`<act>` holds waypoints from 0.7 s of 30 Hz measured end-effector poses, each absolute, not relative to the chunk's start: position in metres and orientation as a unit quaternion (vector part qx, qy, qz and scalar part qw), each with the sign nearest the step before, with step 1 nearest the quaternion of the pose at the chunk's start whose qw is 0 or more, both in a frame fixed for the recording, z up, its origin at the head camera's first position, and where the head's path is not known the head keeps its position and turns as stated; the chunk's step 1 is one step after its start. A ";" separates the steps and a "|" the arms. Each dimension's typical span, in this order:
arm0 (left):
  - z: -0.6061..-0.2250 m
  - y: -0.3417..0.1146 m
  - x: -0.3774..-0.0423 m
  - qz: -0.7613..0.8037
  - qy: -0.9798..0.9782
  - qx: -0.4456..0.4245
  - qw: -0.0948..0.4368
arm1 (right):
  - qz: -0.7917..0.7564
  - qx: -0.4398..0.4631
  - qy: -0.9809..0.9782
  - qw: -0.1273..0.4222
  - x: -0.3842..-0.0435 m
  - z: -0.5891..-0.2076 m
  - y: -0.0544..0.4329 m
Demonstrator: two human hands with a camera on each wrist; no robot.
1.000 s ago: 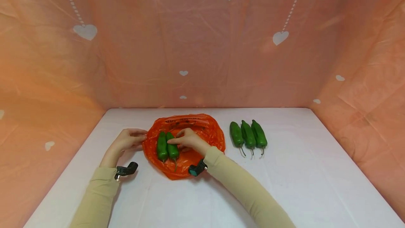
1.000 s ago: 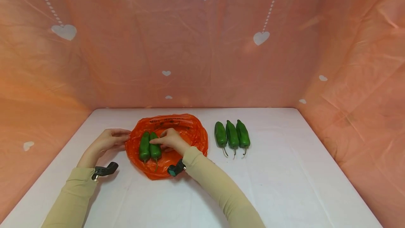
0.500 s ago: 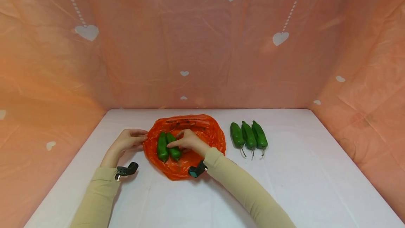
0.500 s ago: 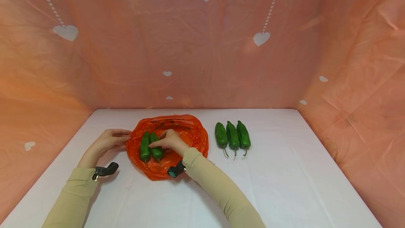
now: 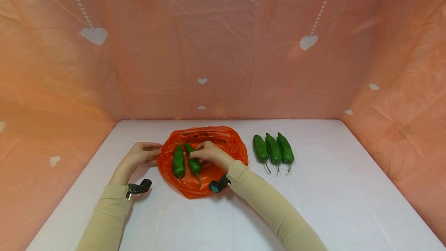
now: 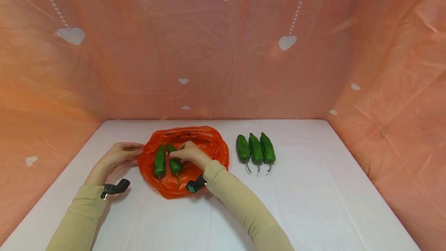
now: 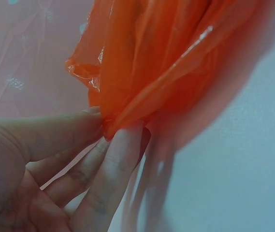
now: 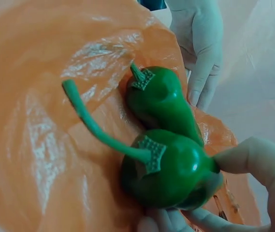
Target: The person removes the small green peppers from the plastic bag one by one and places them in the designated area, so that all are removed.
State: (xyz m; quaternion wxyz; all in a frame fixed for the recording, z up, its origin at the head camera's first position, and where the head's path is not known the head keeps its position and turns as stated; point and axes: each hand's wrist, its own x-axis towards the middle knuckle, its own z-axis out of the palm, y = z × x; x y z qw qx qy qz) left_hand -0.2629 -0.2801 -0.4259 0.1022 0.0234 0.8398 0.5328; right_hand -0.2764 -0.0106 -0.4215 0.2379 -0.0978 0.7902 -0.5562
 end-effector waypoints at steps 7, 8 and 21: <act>-0.426 -0.279 -0.262 0.542 0.833 0.020 0.106 | -0.556 -0.101 0.788 0.244 -0.279 -0.421 -0.009; -0.426 -0.279 -0.262 0.542 0.834 0.020 0.106 | -0.556 -0.102 0.788 0.244 -0.279 -0.421 -0.009; -0.426 -0.278 -0.262 0.556 0.824 0.010 0.111 | -0.548 -0.100 0.788 0.261 -0.285 -0.423 -0.004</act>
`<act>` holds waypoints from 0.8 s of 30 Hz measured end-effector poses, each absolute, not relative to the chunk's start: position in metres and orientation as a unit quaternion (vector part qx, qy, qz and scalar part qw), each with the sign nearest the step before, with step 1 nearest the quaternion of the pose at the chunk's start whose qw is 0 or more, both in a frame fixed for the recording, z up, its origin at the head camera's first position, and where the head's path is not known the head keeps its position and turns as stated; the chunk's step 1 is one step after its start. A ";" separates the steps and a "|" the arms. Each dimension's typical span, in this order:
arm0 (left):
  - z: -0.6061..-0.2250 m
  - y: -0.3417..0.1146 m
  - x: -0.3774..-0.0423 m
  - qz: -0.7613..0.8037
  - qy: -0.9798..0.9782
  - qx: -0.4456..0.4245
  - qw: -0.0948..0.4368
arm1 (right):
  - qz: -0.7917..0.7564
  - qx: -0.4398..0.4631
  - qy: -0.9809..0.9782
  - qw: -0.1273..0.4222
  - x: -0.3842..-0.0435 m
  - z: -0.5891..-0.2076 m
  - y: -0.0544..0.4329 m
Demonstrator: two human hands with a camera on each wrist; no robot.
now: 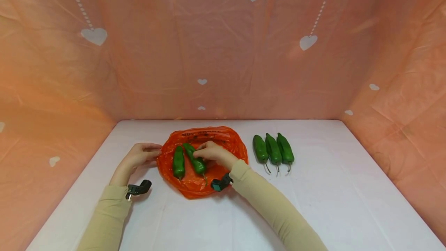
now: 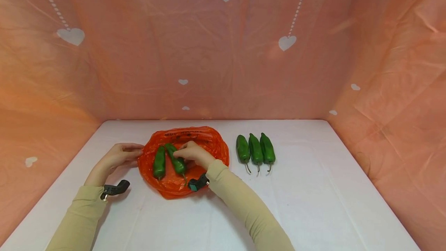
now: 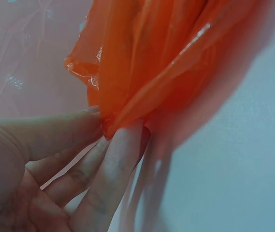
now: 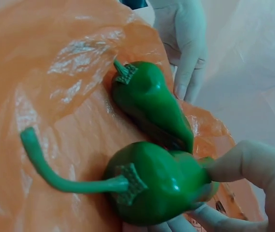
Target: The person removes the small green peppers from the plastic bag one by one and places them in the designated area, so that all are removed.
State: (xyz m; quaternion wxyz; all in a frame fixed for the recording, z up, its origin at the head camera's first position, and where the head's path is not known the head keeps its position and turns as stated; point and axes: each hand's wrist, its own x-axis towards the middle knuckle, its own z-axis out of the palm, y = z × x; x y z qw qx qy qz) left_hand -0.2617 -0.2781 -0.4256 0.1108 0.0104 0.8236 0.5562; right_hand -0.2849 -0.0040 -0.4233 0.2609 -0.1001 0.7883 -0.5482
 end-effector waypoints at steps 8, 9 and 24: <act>-0.427 -0.279 -0.263 0.560 0.820 0.012 0.112 | -0.547 -0.101 0.783 0.277 -0.288 -0.423 0.004; -0.427 -0.279 -0.263 0.560 0.820 0.012 0.113 | -0.550 -0.100 0.781 0.280 -0.289 -0.423 0.005; -0.425 -0.279 -0.261 0.542 0.834 0.021 0.107 | -0.593 -0.096 0.742 0.297 -0.291 -0.419 0.019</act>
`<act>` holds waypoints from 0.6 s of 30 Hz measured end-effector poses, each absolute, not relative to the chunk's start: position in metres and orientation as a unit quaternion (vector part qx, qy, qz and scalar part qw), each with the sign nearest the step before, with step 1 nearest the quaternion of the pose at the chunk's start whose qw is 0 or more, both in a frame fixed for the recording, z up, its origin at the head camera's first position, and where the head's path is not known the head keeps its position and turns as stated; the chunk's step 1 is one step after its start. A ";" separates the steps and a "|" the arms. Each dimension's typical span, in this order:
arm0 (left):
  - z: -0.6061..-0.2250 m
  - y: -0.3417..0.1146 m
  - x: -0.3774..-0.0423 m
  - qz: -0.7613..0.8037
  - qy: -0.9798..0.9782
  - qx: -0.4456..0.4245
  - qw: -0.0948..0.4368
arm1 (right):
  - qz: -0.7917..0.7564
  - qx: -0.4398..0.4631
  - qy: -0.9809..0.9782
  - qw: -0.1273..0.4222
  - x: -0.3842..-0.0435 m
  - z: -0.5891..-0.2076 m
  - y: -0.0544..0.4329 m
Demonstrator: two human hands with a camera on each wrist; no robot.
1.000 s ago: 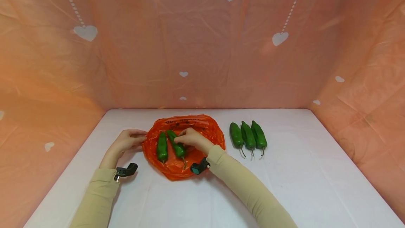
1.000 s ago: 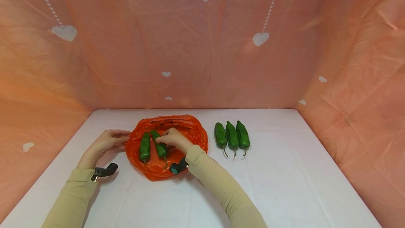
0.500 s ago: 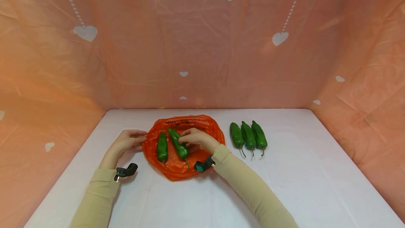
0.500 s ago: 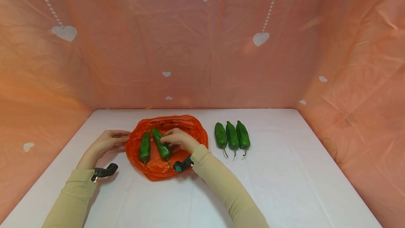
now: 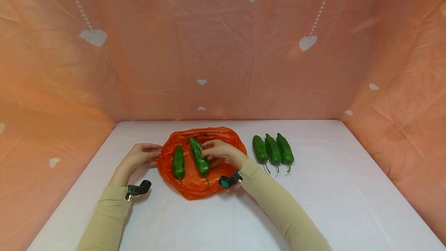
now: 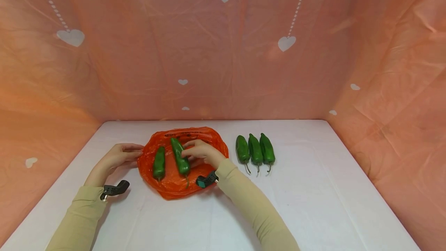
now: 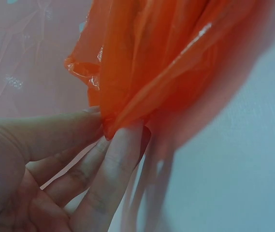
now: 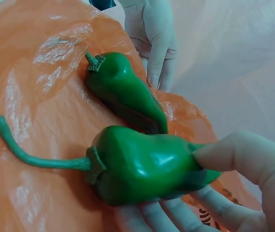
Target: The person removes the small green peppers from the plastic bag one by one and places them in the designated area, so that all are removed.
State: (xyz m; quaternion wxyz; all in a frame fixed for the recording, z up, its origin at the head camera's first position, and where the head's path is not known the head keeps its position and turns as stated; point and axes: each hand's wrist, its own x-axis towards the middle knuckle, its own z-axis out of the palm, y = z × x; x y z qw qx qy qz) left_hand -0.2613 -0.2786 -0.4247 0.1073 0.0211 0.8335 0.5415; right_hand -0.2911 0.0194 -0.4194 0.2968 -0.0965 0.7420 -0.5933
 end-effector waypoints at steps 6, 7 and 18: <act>-0.425 -0.279 -0.262 0.547 0.829 0.011 0.112 | -0.593 -0.103 0.746 0.286 -0.292 -0.414 0.024; -0.425 -0.279 -0.262 0.548 0.829 0.011 0.113 | -0.592 -0.102 0.748 0.282 -0.292 -0.413 0.025; -0.427 -0.282 -0.265 0.545 0.830 0.024 0.111 | -0.614 -0.095 0.738 0.262 -0.290 -0.405 0.043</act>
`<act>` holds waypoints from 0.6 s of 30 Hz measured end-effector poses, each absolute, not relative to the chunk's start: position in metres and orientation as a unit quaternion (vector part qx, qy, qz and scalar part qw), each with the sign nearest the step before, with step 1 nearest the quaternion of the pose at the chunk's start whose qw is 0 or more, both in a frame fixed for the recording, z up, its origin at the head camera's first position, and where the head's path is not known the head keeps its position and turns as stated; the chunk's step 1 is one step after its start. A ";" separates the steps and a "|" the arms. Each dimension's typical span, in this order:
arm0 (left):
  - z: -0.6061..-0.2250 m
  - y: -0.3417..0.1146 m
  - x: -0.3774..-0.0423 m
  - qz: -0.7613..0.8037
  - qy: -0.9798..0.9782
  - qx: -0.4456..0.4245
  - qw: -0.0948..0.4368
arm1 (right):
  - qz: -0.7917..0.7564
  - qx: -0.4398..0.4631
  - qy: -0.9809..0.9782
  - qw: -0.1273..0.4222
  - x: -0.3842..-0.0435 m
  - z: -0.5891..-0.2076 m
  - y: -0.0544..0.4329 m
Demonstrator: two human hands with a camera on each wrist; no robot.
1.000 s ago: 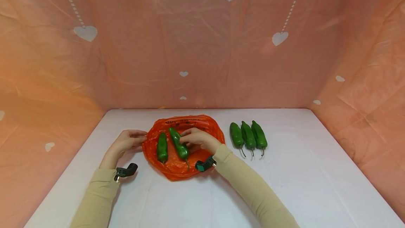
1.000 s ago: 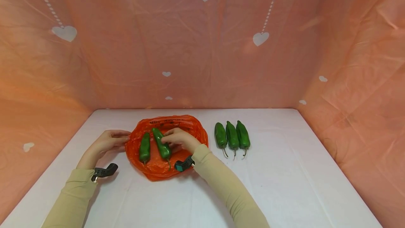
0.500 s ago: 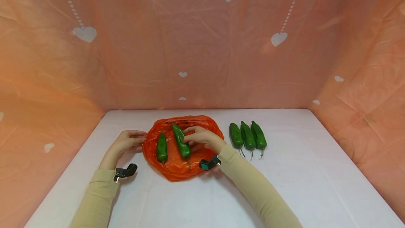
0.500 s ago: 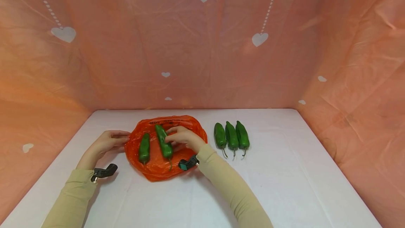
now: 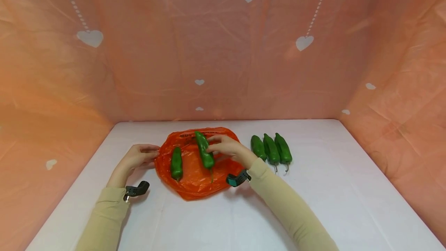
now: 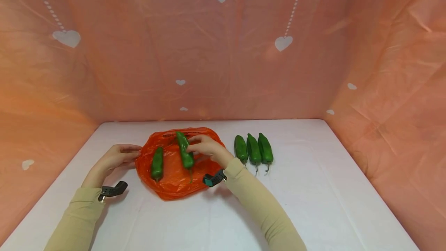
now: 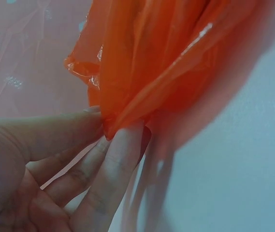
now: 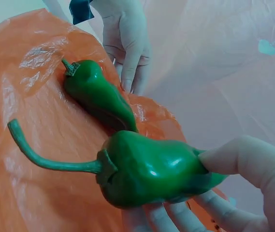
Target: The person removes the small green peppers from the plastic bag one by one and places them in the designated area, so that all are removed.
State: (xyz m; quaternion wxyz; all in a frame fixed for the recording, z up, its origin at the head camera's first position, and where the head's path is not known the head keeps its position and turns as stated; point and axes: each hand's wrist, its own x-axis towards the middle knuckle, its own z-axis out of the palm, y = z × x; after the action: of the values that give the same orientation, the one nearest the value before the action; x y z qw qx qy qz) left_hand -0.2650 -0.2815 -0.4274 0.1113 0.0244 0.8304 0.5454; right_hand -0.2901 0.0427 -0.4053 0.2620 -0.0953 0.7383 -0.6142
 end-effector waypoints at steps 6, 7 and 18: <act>-0.428 -0.282 -0.265 0.544 0.832 0.028 0.107 | -0.632 -0.089 0.725 0.261 -0.290 -0.402 0.055; -0.428 -0.282 -0.265 0.543 0.833 0.028 0.107 | -0.634 -0.087 0.723 0.260 -0.290 -0.401 0.058; -0.427 -0.283 -0.262 0.539 0.836 0.025 0.103 | -0.653 -0.070 0.713 0.245 -0.289 -0.384 0.087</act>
State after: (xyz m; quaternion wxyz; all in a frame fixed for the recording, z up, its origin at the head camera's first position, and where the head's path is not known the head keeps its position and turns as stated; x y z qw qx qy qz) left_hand -0.2622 -0.2830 -0.4275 0.1030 0.0247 0.8356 0.5390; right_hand -0.2889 0.0868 -0.3845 0.2454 -0.0702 0.7134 -0.6527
